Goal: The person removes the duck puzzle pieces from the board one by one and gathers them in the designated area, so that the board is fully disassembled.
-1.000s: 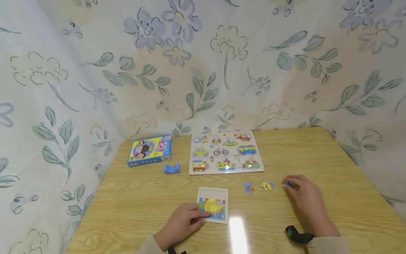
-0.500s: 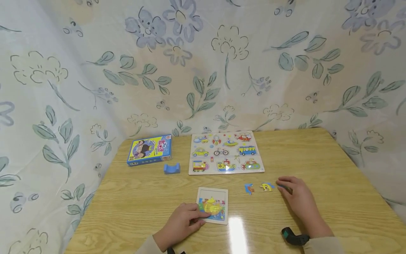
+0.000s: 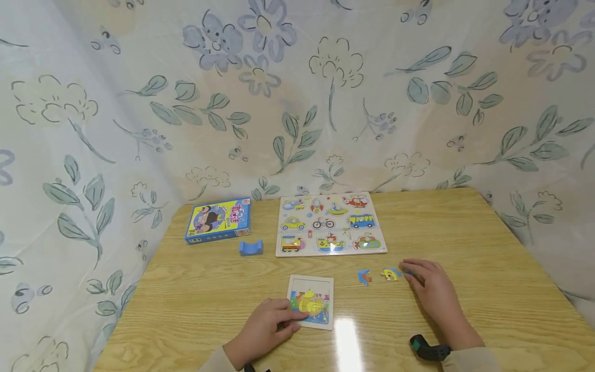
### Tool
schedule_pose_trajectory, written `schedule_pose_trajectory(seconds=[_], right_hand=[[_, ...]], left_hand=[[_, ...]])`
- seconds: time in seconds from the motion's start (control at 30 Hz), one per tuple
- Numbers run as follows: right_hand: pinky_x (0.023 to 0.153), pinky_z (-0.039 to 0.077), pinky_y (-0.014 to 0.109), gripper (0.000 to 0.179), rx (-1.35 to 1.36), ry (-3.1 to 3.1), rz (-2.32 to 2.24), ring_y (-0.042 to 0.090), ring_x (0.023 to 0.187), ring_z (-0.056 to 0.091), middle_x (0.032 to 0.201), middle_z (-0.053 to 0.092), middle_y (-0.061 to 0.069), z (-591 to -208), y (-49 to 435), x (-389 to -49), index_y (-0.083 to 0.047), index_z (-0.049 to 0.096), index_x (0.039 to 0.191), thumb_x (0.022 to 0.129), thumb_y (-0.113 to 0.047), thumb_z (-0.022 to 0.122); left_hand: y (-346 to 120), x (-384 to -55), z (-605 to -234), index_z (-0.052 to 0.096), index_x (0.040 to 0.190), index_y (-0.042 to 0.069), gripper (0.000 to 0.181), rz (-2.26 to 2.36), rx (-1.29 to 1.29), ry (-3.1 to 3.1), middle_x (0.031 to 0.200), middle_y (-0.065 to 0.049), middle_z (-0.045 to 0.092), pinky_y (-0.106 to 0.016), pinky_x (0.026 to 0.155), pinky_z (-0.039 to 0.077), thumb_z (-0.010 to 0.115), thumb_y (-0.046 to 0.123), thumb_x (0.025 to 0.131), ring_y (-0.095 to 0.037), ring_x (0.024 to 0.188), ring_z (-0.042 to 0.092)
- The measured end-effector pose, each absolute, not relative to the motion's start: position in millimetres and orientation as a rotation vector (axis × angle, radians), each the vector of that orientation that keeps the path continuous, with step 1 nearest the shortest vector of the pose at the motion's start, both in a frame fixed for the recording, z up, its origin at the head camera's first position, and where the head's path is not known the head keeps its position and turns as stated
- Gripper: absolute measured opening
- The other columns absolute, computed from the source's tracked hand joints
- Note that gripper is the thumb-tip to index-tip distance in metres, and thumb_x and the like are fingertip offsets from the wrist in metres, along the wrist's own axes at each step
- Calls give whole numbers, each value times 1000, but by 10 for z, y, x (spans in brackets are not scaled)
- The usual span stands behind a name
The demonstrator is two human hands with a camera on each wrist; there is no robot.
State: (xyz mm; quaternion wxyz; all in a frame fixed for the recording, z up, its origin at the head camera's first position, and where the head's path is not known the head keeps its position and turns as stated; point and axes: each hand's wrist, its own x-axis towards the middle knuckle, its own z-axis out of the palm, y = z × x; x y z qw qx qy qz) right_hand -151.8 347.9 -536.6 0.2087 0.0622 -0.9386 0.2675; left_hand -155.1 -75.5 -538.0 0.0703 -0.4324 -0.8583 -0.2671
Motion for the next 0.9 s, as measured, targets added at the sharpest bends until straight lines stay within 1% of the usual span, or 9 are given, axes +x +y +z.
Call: schedule_pose_trajectory(seconds=[0.1, 0.17, 0.23, 0.33, 0.4, 0.5, 0.67, 0.8, 0.9], right_hand=[[107, 44, 37, 28, 167, -2531, 771, 43, 118, 55, 128, 66, 21, -5318, 3478, -1520, 1, 75, 119, 92, 4, 76], [96, 43, 16, 28, 169, -2419, 774, 30, 115, 57, 124, 66, 19, -5237, 3465, -1506, 0, 76, 118, 91, 8, 75], [85, 35, 4, 31, 187, -2286, 767, 13, 108, 56, 116, 68, 17, -5113, 3400, -1481, 0, 77, 114, 86, 15, 75], [70, 40, 5, 37, 254, -2158, 786, -5, 94, 51, 100, 69, 10, -4888, 3121, -1434, -1, 78, 107, 79, 23, 75], [68, 43, 8, 42, 357, -2132, 842, -6, 87, 53, 94, 69, 5, -4773, 2823, -1418, -2, 78, 106, 76, 26, 76], [64, 46, 11, 42, 556, -2162, 933, -1, 78, 55, 93, 67, -3, -4704, 2332, -1435, -6, 78, 106, 76, 23, 77], [59, 46, 18, 28, 777, -2405, 1082, -1, 71, 49, 92, 57, -14, -4760, 1713, -1493, -12, 77, 113, 91, 5, 76], [57, 42, 22, 23, 732, -2687, 1168, 0, 68, 42, 85, 45, -14, -4870, 1459, -1533, -13, 74, 124, 101, -14, 71], [57, 41, 24, 24, 671, -2789, 1139, 1, 65, 40, 83, 44, -12, -4975, 1360, -1546, -11, 73, 125, 104, -21, 67]], left_hand=[[-767, -1563, -5385, 77, 128, 29, 30, -799, -1302, -2579, 81, 21, 49, -16, 68, 30, 76, 27, 99, 7, 71, 36], [-770, -1570, -5383, 77, 129, 30, 30, -793, -1307, -2586, 82, 21, 49, -16, 68, 30, 75, 29, 100, 7, 72, 36], [-775, -1575, -5377, 76, 129, 30, 29, -788, -1317, -2590, 82, 21, 50, -16, 69, 30, 74, 29, 100, 7, 72, 36], [-788, -1577, -5357, 78, 127, 30, 26, -795, -1323, -2579, 83, 20, 53, -15, 68, 30, 73, 29, 101, 7, 71, 35], [-800, -1577, -5346, 80, 123, 29, 24, -816, -1318, -2557, 84, 20, 55, -15, 66, 30, 75, 28, 99, 7, 70, 36], [-810, -1579, -5344, 82, 118, 27, 22, -862, -1301, -2526, 84, 18, 59, -14, 66, 31, 78, 25, 97, 8, 71, 39], [-789, -1590, -5367, 83, 114, 27, 18, -891, -1294, -2516, 86, 18, 64, -13, 68, 34, 79, 25, 96, 10, 74, 46], [-770, -1586, -5388, 84, 107, 24, 13, -868, -1321, -2485, 88, 16, 68, -11, 71, 35, 80, 23, 95, 9, 80, 54], [-762, -1580, -5397, 84, 104, 23, 10, -832, -1345, -2446, 92, 14, 70, -10, 73, 35, 81, 22, 94, 7, 85, 58]])
